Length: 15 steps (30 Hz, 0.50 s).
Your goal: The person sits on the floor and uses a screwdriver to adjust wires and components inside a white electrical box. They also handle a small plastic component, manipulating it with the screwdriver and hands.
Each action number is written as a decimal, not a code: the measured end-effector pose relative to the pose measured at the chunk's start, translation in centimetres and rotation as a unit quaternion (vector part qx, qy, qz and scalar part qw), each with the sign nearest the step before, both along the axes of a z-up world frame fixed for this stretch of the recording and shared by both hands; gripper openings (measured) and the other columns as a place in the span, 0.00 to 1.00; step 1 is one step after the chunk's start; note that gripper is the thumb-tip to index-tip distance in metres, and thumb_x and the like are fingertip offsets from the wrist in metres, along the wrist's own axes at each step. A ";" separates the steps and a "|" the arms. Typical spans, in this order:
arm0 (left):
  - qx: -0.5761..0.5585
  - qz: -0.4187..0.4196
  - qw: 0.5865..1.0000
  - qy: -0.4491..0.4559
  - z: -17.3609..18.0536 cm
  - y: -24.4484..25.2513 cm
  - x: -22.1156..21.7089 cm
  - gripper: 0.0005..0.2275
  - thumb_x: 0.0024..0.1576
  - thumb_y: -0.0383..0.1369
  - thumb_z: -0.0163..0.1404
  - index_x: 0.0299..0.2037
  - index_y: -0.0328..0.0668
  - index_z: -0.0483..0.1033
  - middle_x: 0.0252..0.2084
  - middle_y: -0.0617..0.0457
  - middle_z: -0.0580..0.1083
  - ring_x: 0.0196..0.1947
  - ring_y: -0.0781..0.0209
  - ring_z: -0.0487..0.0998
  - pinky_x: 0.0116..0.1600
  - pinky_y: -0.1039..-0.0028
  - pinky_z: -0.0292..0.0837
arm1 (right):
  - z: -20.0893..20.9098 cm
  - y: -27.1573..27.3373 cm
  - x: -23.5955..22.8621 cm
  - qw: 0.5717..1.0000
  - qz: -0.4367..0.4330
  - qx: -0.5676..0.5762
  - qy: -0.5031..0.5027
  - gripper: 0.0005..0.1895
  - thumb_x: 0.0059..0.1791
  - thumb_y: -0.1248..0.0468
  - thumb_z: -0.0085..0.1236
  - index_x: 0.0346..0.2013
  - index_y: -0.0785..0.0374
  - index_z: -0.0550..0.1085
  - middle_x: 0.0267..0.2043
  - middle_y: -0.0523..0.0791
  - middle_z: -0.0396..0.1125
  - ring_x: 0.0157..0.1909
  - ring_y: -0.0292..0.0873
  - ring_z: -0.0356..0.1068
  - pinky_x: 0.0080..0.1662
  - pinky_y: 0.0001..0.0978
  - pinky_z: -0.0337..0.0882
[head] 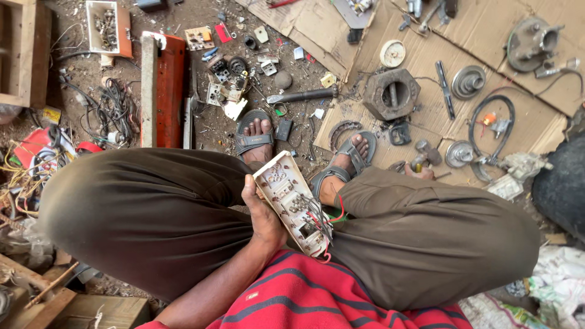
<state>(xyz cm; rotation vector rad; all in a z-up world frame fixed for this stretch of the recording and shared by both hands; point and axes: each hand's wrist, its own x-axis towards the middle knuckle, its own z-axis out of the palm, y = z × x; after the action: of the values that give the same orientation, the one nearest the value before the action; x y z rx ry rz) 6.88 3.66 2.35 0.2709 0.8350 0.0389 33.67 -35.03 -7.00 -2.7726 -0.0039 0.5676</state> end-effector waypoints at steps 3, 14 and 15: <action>-0.010 0.007 1.000 0.010 -0.1 0.0 -0.5 0.37 0.59 0.65 0.33 0.62 0.39 0.71 0.49 0.49 0.78 0.47 0.53 0.79 0.55 0.60 0.74 | -0.6 0.3 -0.1 1.000 0.005 0.001 -0.007 0.21 0.57 0.48 0.57 0.35 0.63 0.77 0.26 0.44 0.66 0.26 0.40 0.65 0.32 0.36 0.66; -0.007 -0.008 1.000 -0.001 0.4 0.2 0.1 0.38 0.60 0.64 0.32 0.59 0.34 0.72 0.44 0.46 0.79 0.42 0.53 0.81 0.51 0.61 0.78 | 6.0 0.9 2.6 0.994 0.101 -0.026 -0.009 0.29 0.54 0.43 0.60 0.28 0.68 0.78 0.20 0.47 0.67 0.20 0.44 0.67 0.29 0.42 0.69; -0.020 -0.004 1.000 -0.003 0.5 0.1 0.4 0.38 0.60 0.64 0.32 0.60 0.35 0.72 0.44 0.46 0.79 0.42 0.53 0.81 0.50 0.61 0.78 | 6.5 2.8 5.7 0.989 0.133 -0.068 0.017 0.28 0.53 0.43 0.59 0.27 0.66 0.79 0.19 0.47 0.68 0.19 0.45 0.67 0.28 0.42 0.69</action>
<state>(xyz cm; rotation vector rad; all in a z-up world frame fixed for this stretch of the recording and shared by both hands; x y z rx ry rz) 7.27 3.80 2.83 0.2373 0.8272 0.0160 39.37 -32.22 -0.50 -2.9149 -0.3438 0.7062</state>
